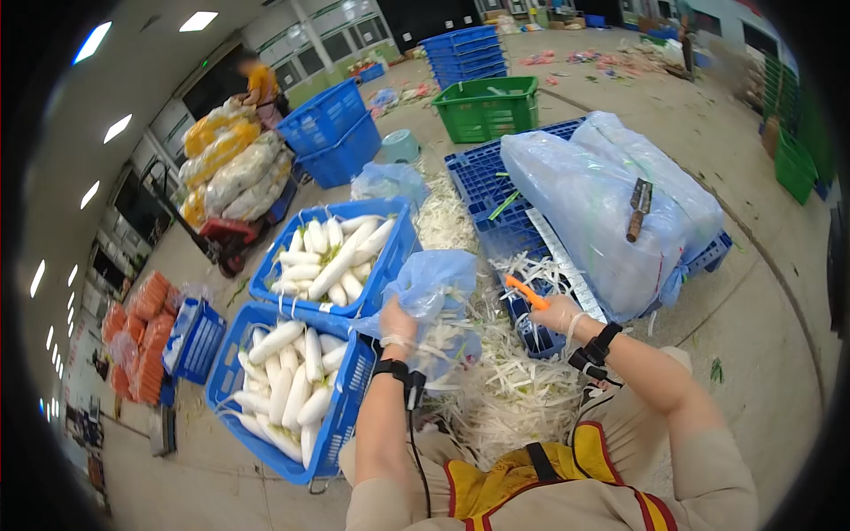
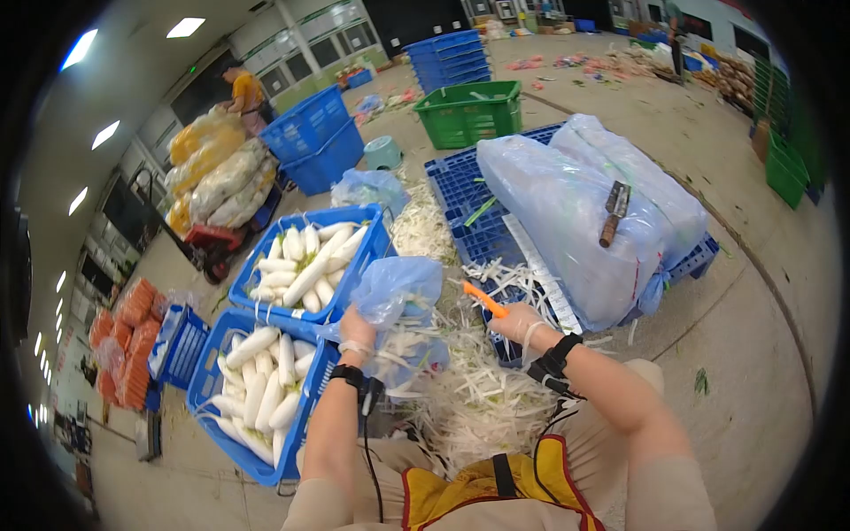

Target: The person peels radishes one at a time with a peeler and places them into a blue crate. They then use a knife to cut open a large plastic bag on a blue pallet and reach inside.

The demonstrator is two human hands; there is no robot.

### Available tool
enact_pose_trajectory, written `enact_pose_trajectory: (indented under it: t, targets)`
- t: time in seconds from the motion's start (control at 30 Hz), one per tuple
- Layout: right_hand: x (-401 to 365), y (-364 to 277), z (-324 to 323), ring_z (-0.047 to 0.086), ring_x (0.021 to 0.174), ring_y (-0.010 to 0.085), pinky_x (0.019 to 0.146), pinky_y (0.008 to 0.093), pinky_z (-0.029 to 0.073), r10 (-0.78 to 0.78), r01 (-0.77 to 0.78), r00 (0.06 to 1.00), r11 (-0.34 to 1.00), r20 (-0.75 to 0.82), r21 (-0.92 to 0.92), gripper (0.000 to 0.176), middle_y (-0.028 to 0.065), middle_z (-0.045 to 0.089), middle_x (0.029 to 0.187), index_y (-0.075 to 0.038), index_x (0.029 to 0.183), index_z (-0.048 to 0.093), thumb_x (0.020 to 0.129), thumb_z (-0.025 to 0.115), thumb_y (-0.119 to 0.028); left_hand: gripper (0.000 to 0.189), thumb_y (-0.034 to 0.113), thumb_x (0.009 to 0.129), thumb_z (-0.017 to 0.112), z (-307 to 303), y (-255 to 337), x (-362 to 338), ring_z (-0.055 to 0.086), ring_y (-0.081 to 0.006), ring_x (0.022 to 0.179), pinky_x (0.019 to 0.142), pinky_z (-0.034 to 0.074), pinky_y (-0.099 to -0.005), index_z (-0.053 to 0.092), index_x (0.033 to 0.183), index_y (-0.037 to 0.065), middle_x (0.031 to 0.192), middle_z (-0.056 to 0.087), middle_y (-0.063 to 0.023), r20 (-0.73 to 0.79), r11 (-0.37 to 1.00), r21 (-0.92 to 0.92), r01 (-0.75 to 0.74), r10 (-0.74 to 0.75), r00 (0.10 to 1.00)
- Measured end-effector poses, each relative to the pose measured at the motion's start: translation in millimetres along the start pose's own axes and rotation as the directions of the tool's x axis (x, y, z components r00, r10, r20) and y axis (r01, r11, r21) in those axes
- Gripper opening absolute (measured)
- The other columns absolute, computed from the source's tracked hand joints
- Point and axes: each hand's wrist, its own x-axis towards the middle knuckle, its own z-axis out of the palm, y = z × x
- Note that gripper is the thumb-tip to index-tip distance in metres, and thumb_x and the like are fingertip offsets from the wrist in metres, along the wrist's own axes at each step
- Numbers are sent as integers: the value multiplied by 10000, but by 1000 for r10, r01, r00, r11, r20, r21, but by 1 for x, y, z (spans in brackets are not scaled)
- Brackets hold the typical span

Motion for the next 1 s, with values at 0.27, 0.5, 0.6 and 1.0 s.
enact_pose_trajectory:
  t: [0.27, 0.5, 0.6, 1.0]
  targets:
    - [-23, -16, 13, 618, 647, 228, 635, 347, 482, -123, 137, 988, 978, 95, -158, 296, 98, 663, 752, -132, 982, 681, 772, 552, -295, 350, 136, 767, 552, -28, -24, 41, 576, -343, 992, 857, 461, -411, 560, 1111, 71, 1042, 593, -171, 326, 800, 437, -410, 284, 902]
    - [2, -24, 23, 580, 584, 190, 588, 326, 455, -153, 163, 974, 986, 166, -46, 280, 109, 634, 676, -29, 888, 689, 761, 640, -273, 805, 385, 707, 680, -40, 21, 35, 525, -337, 1114, 950, 404, -360, 371, 1334, -14, 1186, 539, -259, 615, 975, 99, -197, 96, 782]
    - [-3, -55, 9, 528, 546, 157, 553, 313, 428, -190, 206, 970, 973, 150, -105, 368, 77, 582, 607, 12, 841, 665, 769, 662, -349, 697, 343, 763, 640, -79, 66, 50, 563, -283, 1049, 900, 432, -317, 403, 1316, -10, 1146, 568, -225, 552, 987, -72, -146, 161, 818]
    - [-38, -129, 13, 619, 799, 244, 672, 359, 485, -436, 524, 848, 773, -301, 357, 476, 165, 623, 903, -73, 1280, 428, 815, 523, -111, 457, 348, 927, 514, -74, 125, -32, 536, -173, 1087, 904, 425, -313, 444, 1286, 73, 1166, 564, -81, 640, 457, -745, 487, 282, 715]
